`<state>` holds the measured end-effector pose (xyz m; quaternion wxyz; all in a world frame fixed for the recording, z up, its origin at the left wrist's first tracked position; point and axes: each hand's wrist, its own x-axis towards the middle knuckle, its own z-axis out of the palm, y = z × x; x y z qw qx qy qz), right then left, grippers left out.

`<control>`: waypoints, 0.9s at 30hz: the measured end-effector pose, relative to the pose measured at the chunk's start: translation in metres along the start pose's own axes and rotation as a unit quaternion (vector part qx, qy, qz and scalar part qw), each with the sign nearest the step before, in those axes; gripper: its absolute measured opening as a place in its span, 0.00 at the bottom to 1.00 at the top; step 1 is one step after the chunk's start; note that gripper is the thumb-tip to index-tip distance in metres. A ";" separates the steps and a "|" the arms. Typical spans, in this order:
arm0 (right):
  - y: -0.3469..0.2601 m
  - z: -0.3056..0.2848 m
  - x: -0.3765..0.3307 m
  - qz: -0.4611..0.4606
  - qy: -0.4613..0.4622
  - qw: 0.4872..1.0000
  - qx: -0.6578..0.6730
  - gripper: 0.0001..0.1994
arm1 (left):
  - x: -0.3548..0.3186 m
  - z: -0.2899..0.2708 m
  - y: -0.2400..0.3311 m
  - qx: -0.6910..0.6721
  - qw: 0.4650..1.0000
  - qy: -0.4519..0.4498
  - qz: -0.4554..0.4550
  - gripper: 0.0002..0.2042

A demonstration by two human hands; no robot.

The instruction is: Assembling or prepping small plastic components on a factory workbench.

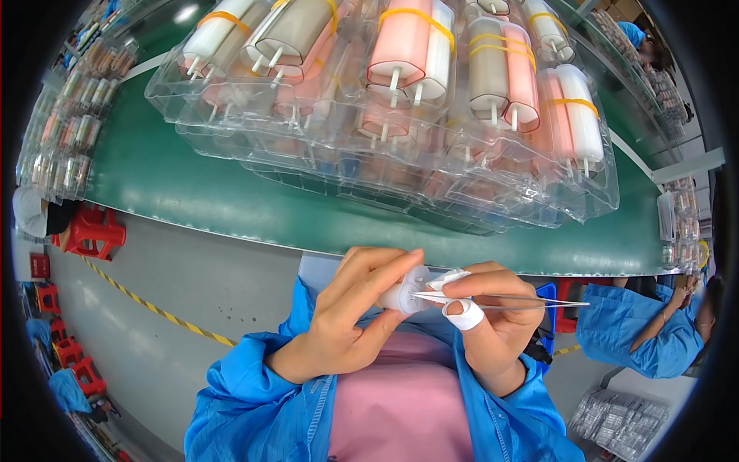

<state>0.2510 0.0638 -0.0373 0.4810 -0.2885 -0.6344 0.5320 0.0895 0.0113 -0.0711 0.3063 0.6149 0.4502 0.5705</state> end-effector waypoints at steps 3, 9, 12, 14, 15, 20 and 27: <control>0.001 0.002 0.000 -0.001 0.005 1.000 0.009 0.08 | 0.001 -0.001 0.000 0.018 1.000 0.001 0.010 0.29; 0.002 0.000 0.002 -0.020 -0.017 1.000 -0.008 0.07 | -0.001 0.000 -0.001 -0.002 1.000 0.012 0.008 0.29; 0.003 -0.001 0.003 -0.024 -0.022 0.999 -0.007 0.07 | -0.004 0.000 -0.003 -0.018 1.000 0.007 -0.009 0.27; 0.003 -0.001 0.003 -0.027 -0.024 0.999 -0.012 0.07 | -0.005 -0.004 -0.004 -0.009 1.000 -0.014 -0.007 0.23; 0.003 -0.001 0.003 -0.027 -0.023 0.999 -0.011 0.07 | -0.005 -0.004 -0.003 -0.008 1.000 -0.016 -0.006 0.23; 0.004 0.000 0.002 -0.033 -0.017 0.999 -0.009 0.07 | -0.003 0.000 -0.001 -0.006 1.000 0.024 0.000 0.28; 0.004 0.001 0.002 -0.038 -0.017 0.999 -0.030 0.07 | -0.001 -0.005 0.001 0.045 0.999 -0.010 0.021 0.23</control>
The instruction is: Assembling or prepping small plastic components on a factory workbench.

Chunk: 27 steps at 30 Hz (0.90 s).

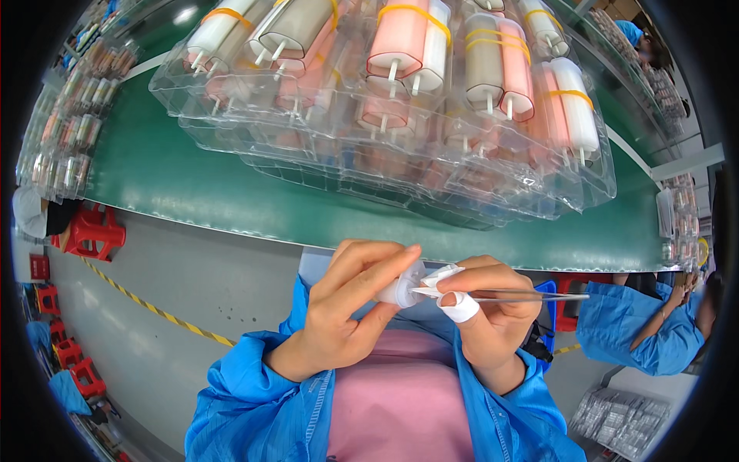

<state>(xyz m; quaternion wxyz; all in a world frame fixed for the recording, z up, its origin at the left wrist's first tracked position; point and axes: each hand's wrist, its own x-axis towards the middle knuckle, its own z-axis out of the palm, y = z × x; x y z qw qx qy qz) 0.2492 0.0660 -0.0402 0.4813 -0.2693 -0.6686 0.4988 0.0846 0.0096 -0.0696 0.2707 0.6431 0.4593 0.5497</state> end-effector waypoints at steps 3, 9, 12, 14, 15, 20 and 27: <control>-0.002 0.000 0.004 -0.027 -0.022 0.998 -0.058 0.07 | 0.001 0.001 -0.001 0.012 1.000 0.006 0.002 0.23; -0.004 -0.001 0.005 -0.012 -0.034 0.997 -0.074 0.06 | 0.000 0.004 -0.001 0.025 0.999 0.021 0.005 0.25; -0.001 -0.003 0.009 0.038 -0.037 0.998 -0.019 0.05 | 0.002 0.005 -0.001 0.052 0.998 0.030 0.022 0.27; 0.000 -0.003 0.012 0.089 -0.040 0.994 0.040 0.04 | 0.001 0.004 -0.002 0.072 0.996 0.030 0.042 0.26; 0.000 -0.003 0.012 0.094 -0.041 0.994 0.048 0.05 | 0.000 0.004 -0.003 0.064 0.997 0.030 0.036 0.27; 0.002 0.001 0.005 0.051 0.006 0.992 0.113 0.07 | -0.005 0.006 -0.003 -0.047 0.998 0.042 -0.029 0.27; 0.006 -0.001 0.001 -0.013 0.026 0.998 0.059 0.10 | -0.004 0.002 -0.004 -0.094 0.995 -0.002 -0.037 0.25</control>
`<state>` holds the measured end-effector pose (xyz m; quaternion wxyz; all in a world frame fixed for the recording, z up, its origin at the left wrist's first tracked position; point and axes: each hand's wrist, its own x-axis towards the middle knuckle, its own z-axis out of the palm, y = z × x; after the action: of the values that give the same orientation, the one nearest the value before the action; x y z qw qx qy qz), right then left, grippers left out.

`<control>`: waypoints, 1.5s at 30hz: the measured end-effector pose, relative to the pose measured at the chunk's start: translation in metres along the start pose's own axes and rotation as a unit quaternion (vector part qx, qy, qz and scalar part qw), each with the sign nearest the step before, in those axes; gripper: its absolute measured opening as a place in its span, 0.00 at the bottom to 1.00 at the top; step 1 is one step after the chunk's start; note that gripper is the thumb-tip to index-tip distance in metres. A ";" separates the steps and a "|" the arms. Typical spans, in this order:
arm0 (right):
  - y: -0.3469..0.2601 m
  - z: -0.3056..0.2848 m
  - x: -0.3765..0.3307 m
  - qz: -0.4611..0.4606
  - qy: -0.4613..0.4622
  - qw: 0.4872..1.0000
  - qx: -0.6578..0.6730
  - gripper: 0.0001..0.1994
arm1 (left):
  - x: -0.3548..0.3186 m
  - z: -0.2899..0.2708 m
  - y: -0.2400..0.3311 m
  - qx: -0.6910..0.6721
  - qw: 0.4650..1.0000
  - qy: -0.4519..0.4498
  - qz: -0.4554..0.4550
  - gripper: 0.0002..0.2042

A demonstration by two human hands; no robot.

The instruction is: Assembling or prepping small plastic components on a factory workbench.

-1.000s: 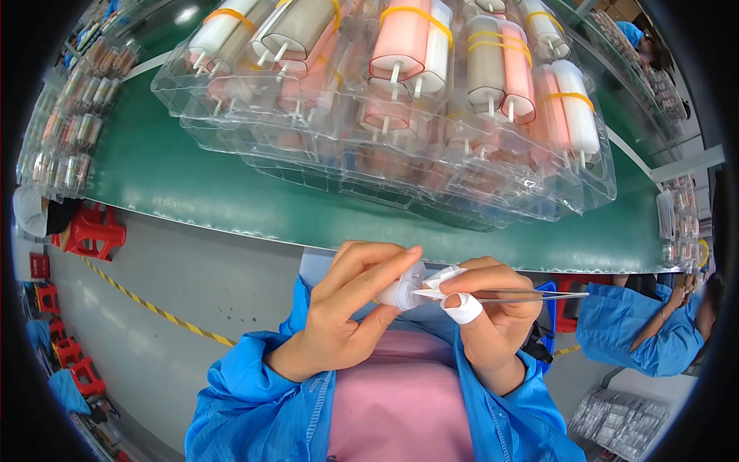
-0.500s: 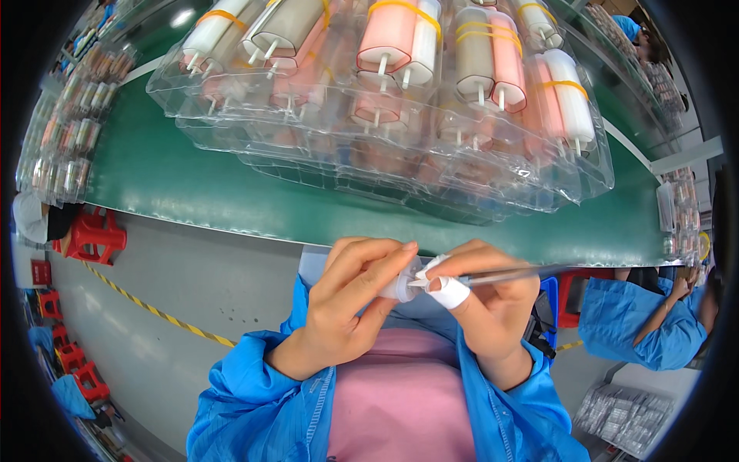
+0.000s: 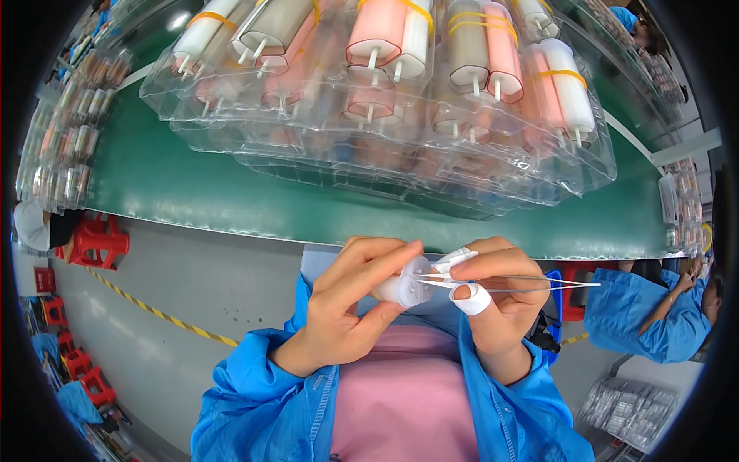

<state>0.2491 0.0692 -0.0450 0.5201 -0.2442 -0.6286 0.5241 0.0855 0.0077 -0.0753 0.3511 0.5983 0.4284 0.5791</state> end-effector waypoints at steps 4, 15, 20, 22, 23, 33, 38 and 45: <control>0.000 -0.002 0.001 -0.004 -0.006 1.000 -0.023 0.10 | 0.000 0.002 0.004 -0.062 0.998 0.008 -0.029 0.26; -0.004 -0.005 0.004 -0.002 -0.027 0.999 -0.043 0.09 | 0.002 0.001 0.006 -0.099 0.995 -0.016 -0.029 0.24; -0.002 -0.005 0.003 -0.005 -0.018 0.999 -0.038 0.08 | 0.001 0.001 0.005 -0.098 0.995 -0.017 -0.027 0.24; 0.000 -0.004 0.002 -0.004 -0.011 0.999 -0.032 0.08 | 0.001 0.001 0.004 -0.095 0.995 -0.016 -0.028 0.23; 0.001 -0.004 0.001 -0.004 -0.009 0.999 -0.031 0.08 | 0.000 0.001 0.004 -0.093 0.995 -0.014 -0.029 0.23; 0.000 -0.002 0.001 -0.001 -0.006 1.000 -0.028 0.08 | 0.000 0.002 0.006 -0.098 0.995 -0.006 -0.033 0.23; -0.001 -0.005 0.005 -0.009 -0.029 0.997 -0.067 0.07 | -0.001 0.005 0.004 -0.076 0.997 0.007 -0.032 0.25; 0.000 -0.007 0.010 -0.040 -0.064 0.987 -0.145 0.07 | -0.001 0.005 0.000 -0.014 1.000 -0.005 -0.025 0.26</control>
<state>0.2519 0.0805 -0.0413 0.4581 -0.2578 -0.7392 0.4210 0.0903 0.0076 -0.0759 0.3755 0.5851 0.4337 0.5732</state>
